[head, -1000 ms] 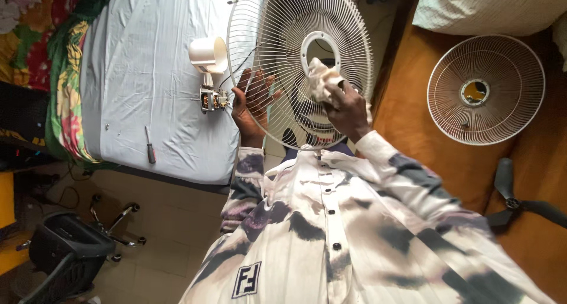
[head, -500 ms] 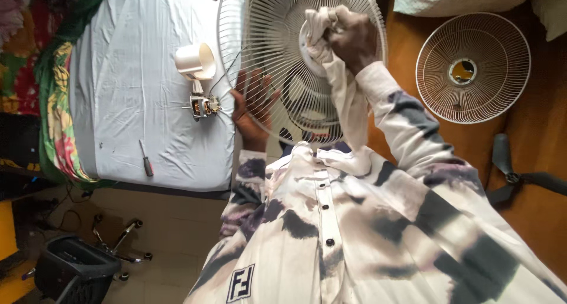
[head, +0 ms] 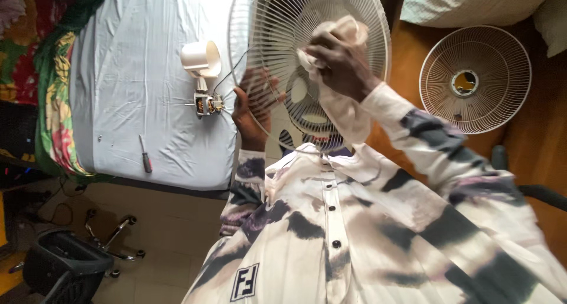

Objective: The person cleans disassembled fan components using a brush and a cloth. They brush a white plastic housing, wipe a metal fan cage, and wipe a fan blade, handling each part individually.

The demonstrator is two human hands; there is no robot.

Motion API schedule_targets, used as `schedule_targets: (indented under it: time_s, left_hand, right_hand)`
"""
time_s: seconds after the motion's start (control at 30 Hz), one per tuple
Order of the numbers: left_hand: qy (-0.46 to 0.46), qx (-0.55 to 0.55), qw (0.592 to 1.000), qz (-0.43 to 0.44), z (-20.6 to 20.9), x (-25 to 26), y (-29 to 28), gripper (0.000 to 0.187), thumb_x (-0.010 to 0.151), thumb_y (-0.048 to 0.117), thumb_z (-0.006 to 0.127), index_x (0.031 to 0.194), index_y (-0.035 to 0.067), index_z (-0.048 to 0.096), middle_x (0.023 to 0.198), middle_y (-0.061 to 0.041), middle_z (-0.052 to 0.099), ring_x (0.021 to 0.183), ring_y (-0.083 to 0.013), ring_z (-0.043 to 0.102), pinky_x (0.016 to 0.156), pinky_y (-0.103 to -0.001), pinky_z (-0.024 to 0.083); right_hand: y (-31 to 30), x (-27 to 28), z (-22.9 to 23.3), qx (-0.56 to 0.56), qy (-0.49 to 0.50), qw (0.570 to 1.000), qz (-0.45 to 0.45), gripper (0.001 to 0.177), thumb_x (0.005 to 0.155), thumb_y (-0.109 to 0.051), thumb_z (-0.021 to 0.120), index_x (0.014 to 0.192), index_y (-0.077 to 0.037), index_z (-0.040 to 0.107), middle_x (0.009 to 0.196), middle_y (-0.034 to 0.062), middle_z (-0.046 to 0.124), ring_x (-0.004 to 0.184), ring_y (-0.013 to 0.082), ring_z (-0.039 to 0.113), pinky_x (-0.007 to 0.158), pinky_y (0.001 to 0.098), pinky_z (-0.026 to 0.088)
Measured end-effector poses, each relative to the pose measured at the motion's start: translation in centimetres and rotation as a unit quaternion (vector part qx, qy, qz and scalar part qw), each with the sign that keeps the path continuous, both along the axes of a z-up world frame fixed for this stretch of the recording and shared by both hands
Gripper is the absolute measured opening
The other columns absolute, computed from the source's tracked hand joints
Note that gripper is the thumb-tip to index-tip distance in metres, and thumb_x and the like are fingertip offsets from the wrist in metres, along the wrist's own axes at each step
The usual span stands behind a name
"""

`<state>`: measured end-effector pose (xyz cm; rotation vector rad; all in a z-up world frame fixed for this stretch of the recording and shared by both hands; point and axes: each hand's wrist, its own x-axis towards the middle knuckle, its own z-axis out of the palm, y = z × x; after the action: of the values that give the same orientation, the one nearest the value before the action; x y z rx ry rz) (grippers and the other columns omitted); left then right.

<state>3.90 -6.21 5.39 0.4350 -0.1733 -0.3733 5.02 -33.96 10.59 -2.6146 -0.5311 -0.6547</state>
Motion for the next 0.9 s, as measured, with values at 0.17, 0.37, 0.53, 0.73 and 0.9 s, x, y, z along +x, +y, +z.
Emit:
schedule_targets:
  time_s: [0.17, 0.37, 0.53, 0.73, 0.9]
  left_hand:
    - [0.028, -0.008, 0.999, -0.034, 0.1, -1.3, 0.3, 0.055, 0.113, 0.041, 0.041, 0.156, 0.007, 0.043, 0.151, -0.020, 0.056, 0.137, -0.0406, 0.058, 0.106, -0.064, 0.057]
    - [0.012, -0.030, 0.999, -0.031, 0.5, 0.1, 0.1, 0.055, 0.114, 0.041, 0.040, 0.157, 0.006, 0.042, 0.150, -0.022, 0.057, 0.136, -0.0410, 0.058, 0.107, -0.065, 0.054]
    - [0.045, 0.000, 0.998, -0.047, 0.2, -1.2, 0.8, 0.055, 0.114, 0.040, 0.040, 0.155, 0.005, 0.042, 0.149, -0.021, 0.057, 0.138, -0.0413, 0.057, 0.109, -0.067, 0.053]
    - [0.046, 0.003, 0.997, -0.054, 1.0, -0.5, 0.4, 0.055, 0.113, 0.040, 0.039, 0.155, 0.004, 0.042, 0.150, -0.021, 0.055, 0.136, -0.0426, 0.058, 0.107, -0.067, 0.054]
    - [0.034, 0.028, 0.999, -0.029, 1.0, -1.3, 0.9, 0.056, 0.114, 0.041, 0.039, 0.157, 0.005, 0.041, 0.151, -0.022, 0.055, 0.136, -0.0425, 0.058, 0.107, -0.065, 0.053]
  right_hand:
    - [-0.9, -0.4, 2.7, 0.026, -0.062, 0.990, -0.122, 0.015, 0.098, -0.007, 0.071, 0.112, -0.012, 0.073, 0.116, 0.0088, 0.072, 0.099, 0.0257, 0.074, 0.082, 0.0363, 0.066]
    - [2.2, -1.8, 2.9, -0.069, -0.089, 0.994, -0.014, 0.024, 0.084, -0.016, 0.074, 0.108, -0.017, 0.075, 0.101, 0.0074, 0.070, 0.088, 0.0234, 0.072, 0.078, 0.0483, 0.057]
    - [-0.1, -1.3, 1.5, -0.002, -0.069, 0.990, -0.119, 0.019, 0.089, -0.015, 0.074, 0.108, -0.014, 0.075, 0.101, 0.0079, 0.071, 0.087, 0.0211, 0.072, 0.073, 0.0373, 0.057]
    - [-0.1, -1.2, 0.9, -0.023, -0.048, 0.998, -0.014, 0.013, 0.095, -0.014, 0.074, 0.108, -0.011, 0.074, 0.103, 0.0084, 0.071, 0.087, 0.0183, 0.072, 0.067, 0.0240, 0.058]
    - [-1.7, -1.4, -0.5, -0.029, -0.019, 0.986, -0.161, 0.014, 0.094, -0.023, 0.077, 0.102, -0.011, 0.077, 0.092, 0.0101, 0.069, 0.081, 0.0210, 0.069, 0.066, 0.0324, 0.056]
